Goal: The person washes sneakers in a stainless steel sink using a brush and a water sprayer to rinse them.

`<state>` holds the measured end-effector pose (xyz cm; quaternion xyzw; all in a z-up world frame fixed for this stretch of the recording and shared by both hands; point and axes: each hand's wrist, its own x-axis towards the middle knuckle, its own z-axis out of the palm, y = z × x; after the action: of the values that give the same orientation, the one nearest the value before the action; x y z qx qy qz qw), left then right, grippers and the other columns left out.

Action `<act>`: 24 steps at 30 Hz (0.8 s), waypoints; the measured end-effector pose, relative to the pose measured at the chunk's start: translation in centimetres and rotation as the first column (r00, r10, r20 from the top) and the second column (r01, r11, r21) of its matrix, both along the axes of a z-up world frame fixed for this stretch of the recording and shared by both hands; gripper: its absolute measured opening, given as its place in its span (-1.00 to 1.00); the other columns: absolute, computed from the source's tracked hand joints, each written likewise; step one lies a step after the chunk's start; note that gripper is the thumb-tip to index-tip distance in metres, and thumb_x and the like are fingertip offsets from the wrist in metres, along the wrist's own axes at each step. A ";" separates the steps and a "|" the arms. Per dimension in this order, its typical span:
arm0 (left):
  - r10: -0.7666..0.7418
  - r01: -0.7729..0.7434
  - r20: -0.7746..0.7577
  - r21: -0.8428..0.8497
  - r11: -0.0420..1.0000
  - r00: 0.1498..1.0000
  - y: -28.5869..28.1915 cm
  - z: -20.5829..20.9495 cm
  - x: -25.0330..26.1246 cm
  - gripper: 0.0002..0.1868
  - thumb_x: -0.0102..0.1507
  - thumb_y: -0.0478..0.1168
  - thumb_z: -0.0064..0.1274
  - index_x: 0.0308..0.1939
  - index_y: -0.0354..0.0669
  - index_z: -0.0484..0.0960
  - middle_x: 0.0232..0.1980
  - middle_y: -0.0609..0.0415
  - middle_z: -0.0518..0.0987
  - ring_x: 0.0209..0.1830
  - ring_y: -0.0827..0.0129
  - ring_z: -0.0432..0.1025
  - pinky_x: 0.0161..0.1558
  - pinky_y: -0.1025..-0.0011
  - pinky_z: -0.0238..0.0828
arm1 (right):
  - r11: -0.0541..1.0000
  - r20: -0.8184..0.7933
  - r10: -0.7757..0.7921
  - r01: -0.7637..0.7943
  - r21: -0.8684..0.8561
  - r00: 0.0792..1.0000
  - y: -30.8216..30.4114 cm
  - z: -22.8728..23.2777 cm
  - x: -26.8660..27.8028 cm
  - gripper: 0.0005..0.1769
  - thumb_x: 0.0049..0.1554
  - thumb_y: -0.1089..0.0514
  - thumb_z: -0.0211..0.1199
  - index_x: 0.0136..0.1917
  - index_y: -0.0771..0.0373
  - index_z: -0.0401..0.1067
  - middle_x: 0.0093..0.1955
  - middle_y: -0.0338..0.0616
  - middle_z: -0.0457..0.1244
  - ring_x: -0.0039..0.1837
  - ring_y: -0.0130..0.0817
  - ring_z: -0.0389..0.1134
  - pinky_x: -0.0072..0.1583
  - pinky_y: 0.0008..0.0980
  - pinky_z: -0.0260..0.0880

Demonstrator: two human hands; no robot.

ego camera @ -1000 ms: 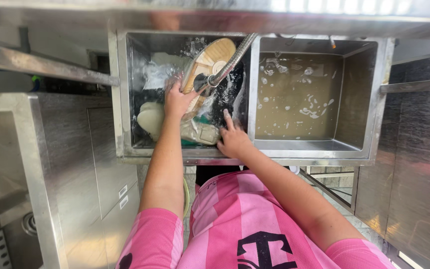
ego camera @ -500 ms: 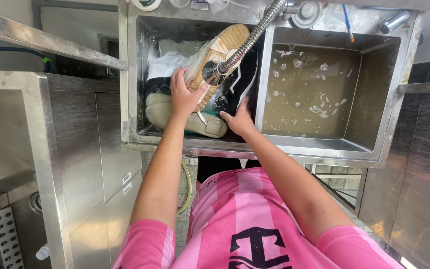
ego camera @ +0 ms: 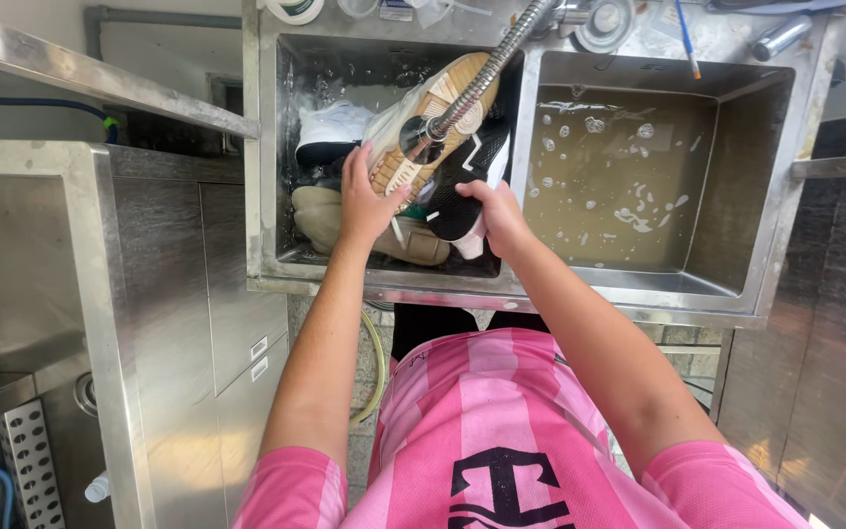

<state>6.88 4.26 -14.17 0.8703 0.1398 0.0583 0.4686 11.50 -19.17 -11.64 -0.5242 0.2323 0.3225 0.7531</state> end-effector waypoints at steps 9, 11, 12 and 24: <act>0.271 -0.267 -0.079 0.062 0.962 0.959 -5.0 5.8 -3.2 -0.32 0.26 -0.04 0.25 0.39 -0.17 0.36 0.50 -0.21 0.23 0.56 -0.08 0.11 0.54 0.00 -0.04 | 0.956 -0.087 0.045 -0.018 0.294 0.995 -3.9 4.5 -4.2 -0.41 0.07 0.19 0.23 0.37 0.21 0.26 0.08 -0.14 0.36 0.10 -0.26 0.45 0.12 -0.17 0.51; 0.197 -0.198 0.023 0.038 0.980 0.980 -7.4 8.4 -4.8 -0.39 0.31 0.03 0.26 0.33 -0.17 0.44 0.60 -0.38 0.06 0.63 -0.16 -0.01 0.54 -0.04 -0.06 | 0.942 -0.064 0.023 -0.001 0.335 0.998 -3.7 5.3 -5.3 -0.36 0.05 0.20 0.22 0.41 0.22 0.22 0.15 -0.13 0.34 0.17 -0.25 0.42 0.20 -0.18 0.47; 0.161 -0.161 -0.004 -0.032 0.986 0.987 -8.7 9.8 -5.9 -0.34 0.31 0.05 0.26 0.36 -0.21 0.42 0.60 -0.40 0.06 0.64 -0.18 -0.03 0.54 -0.04 -0.07 | 0.935 -0.055 0.013 0.007 0.355 0.998 -3.5 5.6 -5.9 -0.33 0.05 0.21 0.22 0.43 0.22 0.20 0.18 -0.12 0.33 0.21 -0.24 0.40 0.24 -0.18 0.46; -0.172 0.174 0.086 -0.014 0.985 0.981 -12.7 19.7 -5.8 0.15 -0.01 0.03 0.46 0.49 -0.38 0.18 0.37 -0.31 0.43 0.41 -0.07 0.34 0.40 0.13 0.27 | 0.928 0.172 -0.048 -0.019 0.371 0.984 -4.9 9.1 -6.2 -0.26 0.18 0.10 0.19 0.57 0.14 0.03 0.44 -0.16 0.19 0.44 -0.29 0.24 0.45 -0.20 0.22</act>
<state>1.13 -8.39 5.48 0.8708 0.0442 0.0523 0.4868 5.27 -24.08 -2.55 -0.3974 0.1026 0.3067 0.8587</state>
